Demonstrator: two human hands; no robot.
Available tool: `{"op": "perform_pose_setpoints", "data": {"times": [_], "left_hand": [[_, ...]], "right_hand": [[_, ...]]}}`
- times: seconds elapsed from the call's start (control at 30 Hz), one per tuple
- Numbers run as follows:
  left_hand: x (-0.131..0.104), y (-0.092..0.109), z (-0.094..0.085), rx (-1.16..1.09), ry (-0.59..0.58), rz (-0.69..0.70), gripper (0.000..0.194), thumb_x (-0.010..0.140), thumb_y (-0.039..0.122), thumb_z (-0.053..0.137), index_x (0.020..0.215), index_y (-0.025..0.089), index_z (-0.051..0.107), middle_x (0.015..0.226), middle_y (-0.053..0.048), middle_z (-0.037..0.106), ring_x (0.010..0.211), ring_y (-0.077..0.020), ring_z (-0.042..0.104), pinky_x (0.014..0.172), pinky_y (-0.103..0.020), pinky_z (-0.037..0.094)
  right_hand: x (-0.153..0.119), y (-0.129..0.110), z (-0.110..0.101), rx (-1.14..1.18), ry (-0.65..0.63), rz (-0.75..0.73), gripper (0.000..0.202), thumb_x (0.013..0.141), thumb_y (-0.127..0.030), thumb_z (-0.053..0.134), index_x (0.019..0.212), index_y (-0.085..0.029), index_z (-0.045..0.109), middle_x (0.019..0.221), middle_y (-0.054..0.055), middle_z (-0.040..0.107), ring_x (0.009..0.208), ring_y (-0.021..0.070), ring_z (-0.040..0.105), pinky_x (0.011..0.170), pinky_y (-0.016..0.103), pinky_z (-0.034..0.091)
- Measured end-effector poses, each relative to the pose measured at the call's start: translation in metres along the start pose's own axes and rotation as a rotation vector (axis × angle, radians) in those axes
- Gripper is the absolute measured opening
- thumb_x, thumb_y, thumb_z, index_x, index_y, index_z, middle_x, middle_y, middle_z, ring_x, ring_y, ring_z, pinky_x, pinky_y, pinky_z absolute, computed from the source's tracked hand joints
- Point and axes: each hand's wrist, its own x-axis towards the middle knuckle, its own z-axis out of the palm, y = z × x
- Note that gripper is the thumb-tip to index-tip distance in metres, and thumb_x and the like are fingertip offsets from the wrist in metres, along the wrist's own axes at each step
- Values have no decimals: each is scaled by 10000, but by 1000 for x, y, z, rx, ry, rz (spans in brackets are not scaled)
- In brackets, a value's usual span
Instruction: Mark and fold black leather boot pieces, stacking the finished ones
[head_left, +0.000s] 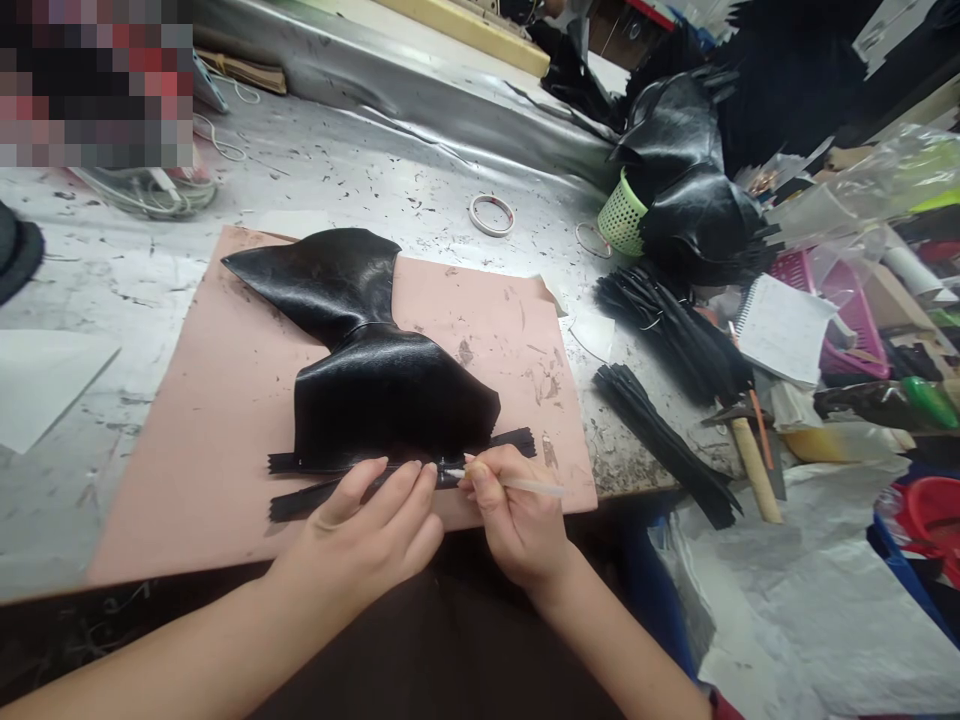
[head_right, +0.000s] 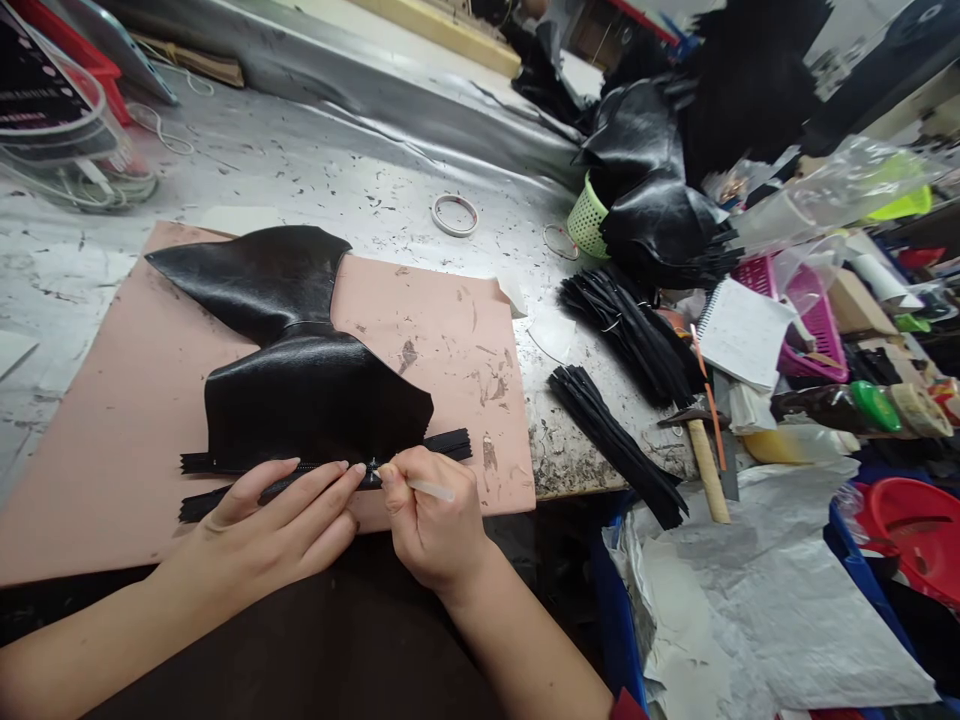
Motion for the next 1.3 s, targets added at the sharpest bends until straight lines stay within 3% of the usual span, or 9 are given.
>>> {"op": "perform_pose_setpoints", "data": {"times": [0.3, 0.43, 0.53, 0.67, 0.8, 0.93, 1.0, 1.13, 1.3], "left_hand": [[0, 0, -1, 61, -4, 17, 248, 830, 70, 428, 674, 213, 558, 913, 28, 699, 875, -137, 609, 885, -304, 359], [1, -12, -13, -174, 51, -37, 181, 805, 82, 462, 679, 176, 552, 913, -60, 678, 768, -156, 612, 714, -277, 445], [-9, -37, -28, -316, 119, -318, 73, 802, 202, 511, 737, 177, 534, 912, -74, 644, 789, -163, 613, 706, -253, 479], [-37, -71, -37, -199, -27, -873, 320, 779, 511, 420, 855, 225, 542, 797, -28, 661, 678, -218, 634, 592, -323, 497], [-50, -81, -18, -788, -73, -1149, 401, 693, 557, 523, 970, 267, 515, 810, -4, 691, 798, -241, 652, 690, -336, 518], [-32, -79, -6, -1400, -4, -1251, 563, 640, 449, 667, 1104, 256, 415, 665, 25, 673, 697, -236, 648, 663, -346, 517], [-22, -75, -9, -1624, 56, -1218, 537, 590, 376, 733, 1031, 230, 465, 656, 20, 673, 717, -234, 648, 702, -342, 505], [-11, -65, -22, -1825, 123, -1200, 492, 527, 333, 783, 919, 207, 513, 645, 10, 677, 670, -219, 645, 678, -326, 483], [-21, -41, -23, -1777, 208, -1261, 517, 492, 367, 791, 896, 215, 506, 624, 13, 653, 655, -218, 629, 676, -330, 460]], "right_hand": [[-3, -3, 4, 12, 26, -20, 178, 848, -151, 400, 722, -180, 523, 622, 10, 572, 556, 120, 553, 539, 244, 455], [1, 6, -13, 111, 288, -9, 220, 834, -185, 356, 644, -204, 467, 566, -12, 518, 566, 139, 545, 587, 278, 457], [12, 34, -46, -146, 483, 240, 219, 832, -237, 333, 621, -223, 388, 501, -34, 442, 474, 140, 464, 512, 271, 391], [17, 62, -78, -632, 129, 588, 120, 785, -308, 468, 709, -215, 470, 512, -12, 477, 469, 176, 475, 485, 282, 342], [15, 45, -36, -542, 372, 52, 169, 822, -330, 447, 922, -207, 506, 816, 98, 613, 708, 234, 593, 583, 337, 447], [25, 8, 49, -365, 308, -670, 291, 750, -466, 480, 947, -268, 562, 968, 84, 632, 770, 231, 598, 605, 350, 482], [31, -9, 76, -397, 237, -769, 95, 722, -334, 510, 774, -282, 571, 883, 23, 656, 661, 183, 594, 525, 306, 468], [36, -25, 66, -10, 369, -511, 56, 690, -313, 501, 659, -270, 517, 784, 6, 653, 635, 194, 616, 510, 313, 510], [40, -15, -41, 478, 606, 61, 133, 741, -291, 552, 838, -215, 604, 734, 43, 678, 661, 205, 648, 570, 346, 534]]}}
